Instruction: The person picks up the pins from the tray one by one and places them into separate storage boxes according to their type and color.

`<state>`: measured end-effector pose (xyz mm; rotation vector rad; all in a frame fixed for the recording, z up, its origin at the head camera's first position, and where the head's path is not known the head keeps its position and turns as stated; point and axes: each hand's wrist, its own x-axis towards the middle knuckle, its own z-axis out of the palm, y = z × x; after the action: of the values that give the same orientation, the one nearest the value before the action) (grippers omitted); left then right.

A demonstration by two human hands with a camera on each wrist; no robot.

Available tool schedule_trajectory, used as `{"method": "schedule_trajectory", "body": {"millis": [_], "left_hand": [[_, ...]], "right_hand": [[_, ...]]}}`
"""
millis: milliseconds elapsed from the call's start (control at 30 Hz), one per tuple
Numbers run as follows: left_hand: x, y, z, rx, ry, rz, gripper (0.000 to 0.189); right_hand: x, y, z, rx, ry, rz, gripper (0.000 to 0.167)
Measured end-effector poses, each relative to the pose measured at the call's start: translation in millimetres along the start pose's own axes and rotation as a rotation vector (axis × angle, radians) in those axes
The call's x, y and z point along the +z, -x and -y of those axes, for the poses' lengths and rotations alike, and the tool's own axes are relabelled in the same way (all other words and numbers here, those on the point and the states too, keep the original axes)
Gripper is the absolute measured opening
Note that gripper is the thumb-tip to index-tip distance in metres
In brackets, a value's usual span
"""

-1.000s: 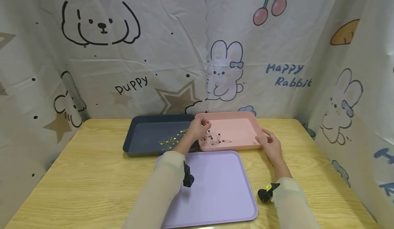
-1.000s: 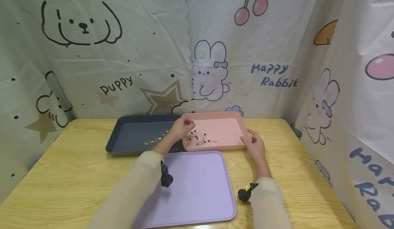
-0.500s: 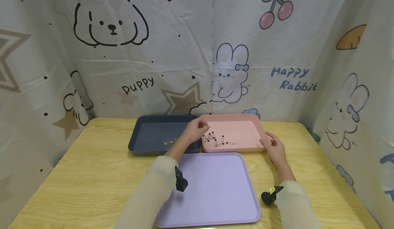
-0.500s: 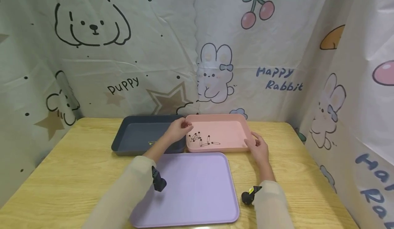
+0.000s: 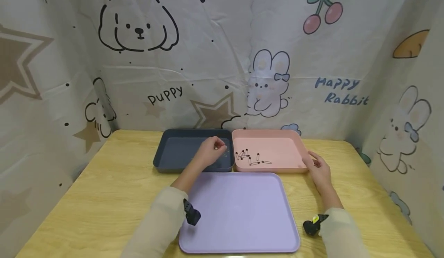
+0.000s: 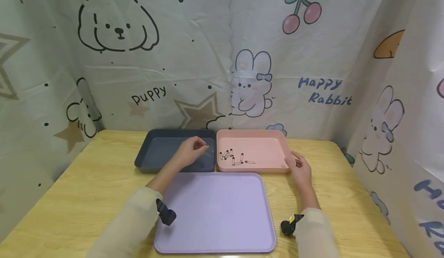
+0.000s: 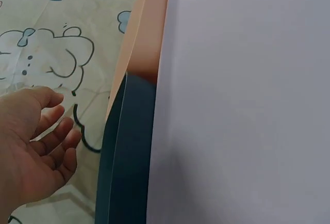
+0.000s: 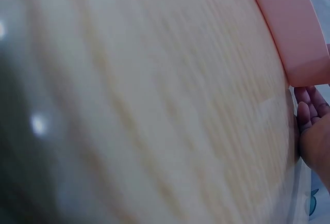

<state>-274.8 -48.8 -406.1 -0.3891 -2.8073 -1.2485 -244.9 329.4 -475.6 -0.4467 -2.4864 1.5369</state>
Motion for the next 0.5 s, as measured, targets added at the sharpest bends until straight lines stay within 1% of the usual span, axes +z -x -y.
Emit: {"method": "schedule_trajectory", "body": {"millis": [100, 233, 300, 367, 433, 500], "left_hand": [[-6.5, 6.1, 3.0, 0.025, -0.035, -0.017, 0.018], [-16.5, 11.6, 4.9, 0.024, -0.091, -0.039, 0.018], [-22.5, 14.2, 5.4, 0.009, -0.123, -0.039, 0.019], [-29.8, 17.5, 5.7, -0.002, -0.169, -0.044, 0.02], [-37.4, 20.6, 6.5, -0.006, -0.239, -0.052, 0.021], [-44.6, 23.4, 7.7, -0.007, -0.331, -0.069, 0.023]], "right_hand": [[-7.2, -0.9, 0.3, 0.021, -0.073, -0.003, 0.059], [-20.1, -0.3, 0.8, 0.048, -0.178, 0.009, 0.057], [-26.6, -0.3, 2.2, 0.061, -0.208, 0.021, 0.058], [-32.5, -0.6, 4.8, 0.068, -0.195, 0.035, 0.06], [-37.1, -0.8, 9.3, 0.06, -0.146, 0.03, 0.061], [-41.2, -0.1, 16.3, 0.016, -0.037, 0.022, 0.059]]}}
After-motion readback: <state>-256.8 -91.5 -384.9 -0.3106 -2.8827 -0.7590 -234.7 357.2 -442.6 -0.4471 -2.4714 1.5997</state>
